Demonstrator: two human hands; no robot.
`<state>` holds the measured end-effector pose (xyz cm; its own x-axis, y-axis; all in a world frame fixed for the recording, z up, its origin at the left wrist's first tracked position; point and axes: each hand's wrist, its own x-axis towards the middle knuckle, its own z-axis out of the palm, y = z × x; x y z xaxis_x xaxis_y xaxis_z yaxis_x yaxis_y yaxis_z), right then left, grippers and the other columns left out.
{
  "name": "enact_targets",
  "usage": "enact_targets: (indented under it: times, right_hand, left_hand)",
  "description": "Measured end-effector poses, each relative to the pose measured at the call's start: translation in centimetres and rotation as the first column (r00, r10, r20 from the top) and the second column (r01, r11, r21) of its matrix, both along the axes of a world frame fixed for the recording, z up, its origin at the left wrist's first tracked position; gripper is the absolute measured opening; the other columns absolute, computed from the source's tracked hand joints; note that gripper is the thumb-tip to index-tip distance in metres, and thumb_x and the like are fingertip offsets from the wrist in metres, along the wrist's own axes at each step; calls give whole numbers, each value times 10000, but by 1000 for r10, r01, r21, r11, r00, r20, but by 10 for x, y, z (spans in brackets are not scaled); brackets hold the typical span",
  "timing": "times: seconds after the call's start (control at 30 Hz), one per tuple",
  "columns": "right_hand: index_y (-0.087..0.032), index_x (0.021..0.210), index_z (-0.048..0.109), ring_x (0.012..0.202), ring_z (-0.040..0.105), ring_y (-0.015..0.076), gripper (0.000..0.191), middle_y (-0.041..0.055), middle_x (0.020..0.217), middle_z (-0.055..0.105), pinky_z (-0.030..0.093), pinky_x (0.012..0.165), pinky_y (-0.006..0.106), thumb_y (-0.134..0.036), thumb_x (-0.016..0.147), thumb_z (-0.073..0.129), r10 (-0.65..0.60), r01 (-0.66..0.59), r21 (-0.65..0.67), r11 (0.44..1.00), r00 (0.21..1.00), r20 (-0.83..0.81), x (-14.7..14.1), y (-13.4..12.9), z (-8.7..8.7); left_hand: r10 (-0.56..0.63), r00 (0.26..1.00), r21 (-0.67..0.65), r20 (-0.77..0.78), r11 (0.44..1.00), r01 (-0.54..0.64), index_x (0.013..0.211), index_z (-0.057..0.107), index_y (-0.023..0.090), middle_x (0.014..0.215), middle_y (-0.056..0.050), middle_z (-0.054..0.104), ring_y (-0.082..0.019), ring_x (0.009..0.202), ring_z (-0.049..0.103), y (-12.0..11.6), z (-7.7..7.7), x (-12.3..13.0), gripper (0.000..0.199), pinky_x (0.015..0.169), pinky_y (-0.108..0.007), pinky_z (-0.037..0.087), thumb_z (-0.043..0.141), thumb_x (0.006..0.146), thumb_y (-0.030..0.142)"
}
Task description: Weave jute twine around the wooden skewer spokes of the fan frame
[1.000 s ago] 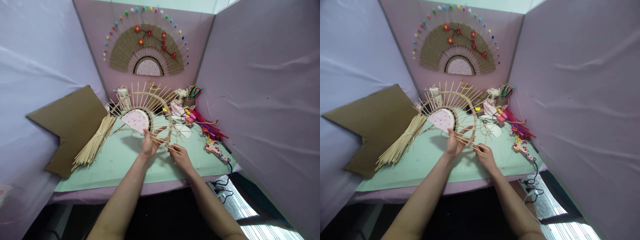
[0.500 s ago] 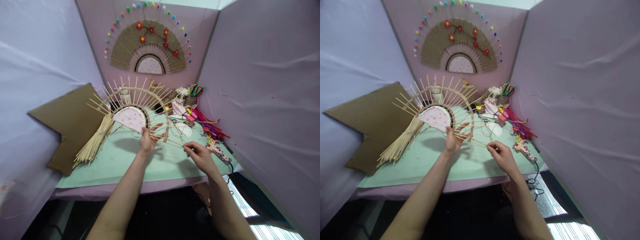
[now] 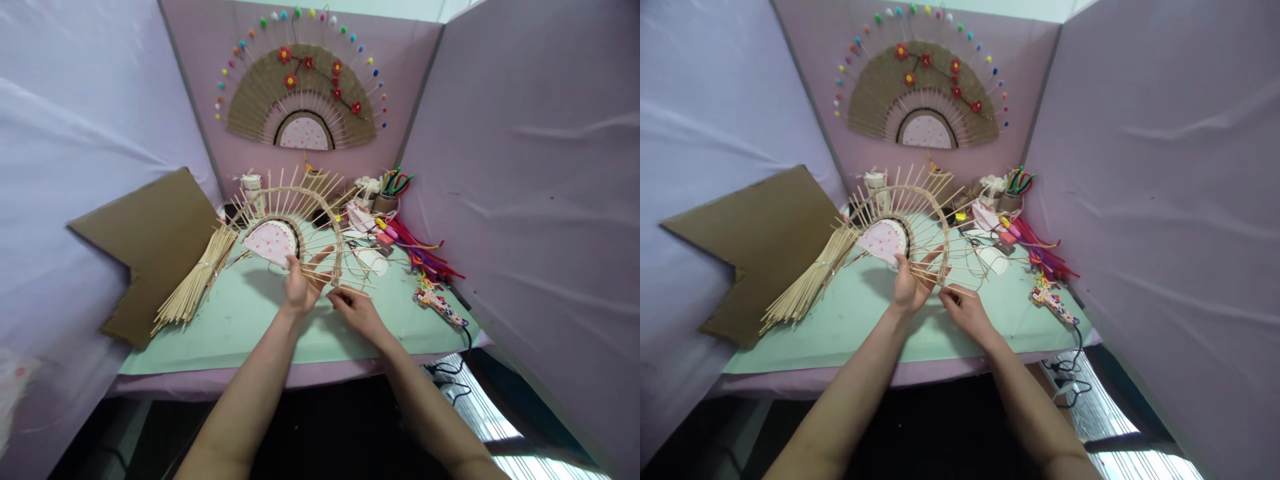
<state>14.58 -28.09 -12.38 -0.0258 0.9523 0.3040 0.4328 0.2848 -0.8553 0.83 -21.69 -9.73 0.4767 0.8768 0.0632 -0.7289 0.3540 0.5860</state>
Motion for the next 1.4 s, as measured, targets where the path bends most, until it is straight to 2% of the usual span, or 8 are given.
enact_targets:
  times: [0.23,0.47,0.7,0.93,1.07,1.17,1.27,1.4]
  right_hand:
    - [-173,772,665,567,466,128,300,1,632,584,368,540,254,-468,804,616,-299,314,56,948,936,-187,24,14,17]
    - [-170,795,658,585,487,130,264,0,639,588,386,561,255,-433,769,648,-342,374,65,925,895,-284,31,13,14]
    - [-162,738,666,579,483,126,287,11,637,593,379,547,253,-448,765,656,-323,349,49,936,905,-277,30,10,15]
    - [-183,822,682,668,569,163,256,40,760,667,448,648,292,-437,790,665,-234,247,112,963,965,-116,64,2,14]
    - [-212,977,676,950,615,225,246,72,998,681,468,891,372,-398,820,639,-164,153,158,976,985,57,73,-1,12]
    - [-237,1151,612,1200,517,265,431,90,1240,588,384,1050,427,-366,751,706,-123,101,153,983,982,142,67,0,8]
    - [-230,1186,558,1223,490,275,551,99,1293,527,381,1059,429,-363,688,751,-133,120,127,985,986,99,61,2,2]
    - [-228,1174,547,1154,528,278,596,95,1235,561,406,1021,431,-422,656,769,-118,124,57,991,988,-98,56,3,-3]
  left_hand:
    - [-106,993,-16,-57,994,105,1196,644,0,965,-220,734,-282,812,721,-3,4,0,869,818,-372,521,167,921,672]
    - [-228,974,-137,-15,965,224,1148,646,20,914,-202,729,-270,893,702,-1,4,-4,593,885,-469,527,273,995,455]
    - [-227,974,-163,1,961,224,968,675,34,879,-192,730,-264,870,713,0,5,-6,548,872,-476,542,267,998,400]
    - [-190,982,-166,6,968,189,967,668,42,911,-188,733,-259,868,716,3,9,-10,573,798,-425,570,240,1002,421]
    - [-149,988,-170,-36,975,141,969,666,34,902,-193,725,-264,859,710,5,6,-8,559,808,-448,564,260,999,417]
    - [-108,991,-138,-74,986,97,990,663,43,922,-194,716,-265,882,700,5,1,-5,517,833,-470,555,319,988,429]
    - [-45,995,-92,-92,995,37,991,662,62,911,-171,710,-250,893,687,3,-1,-2,447,823,-463,565,382,976,410]
    - [0,993,-27,-121,1000,-4,998,660,80,945,-165,705,-246,913,675,0,-1,2,409,774,-431,580,423,963,411]
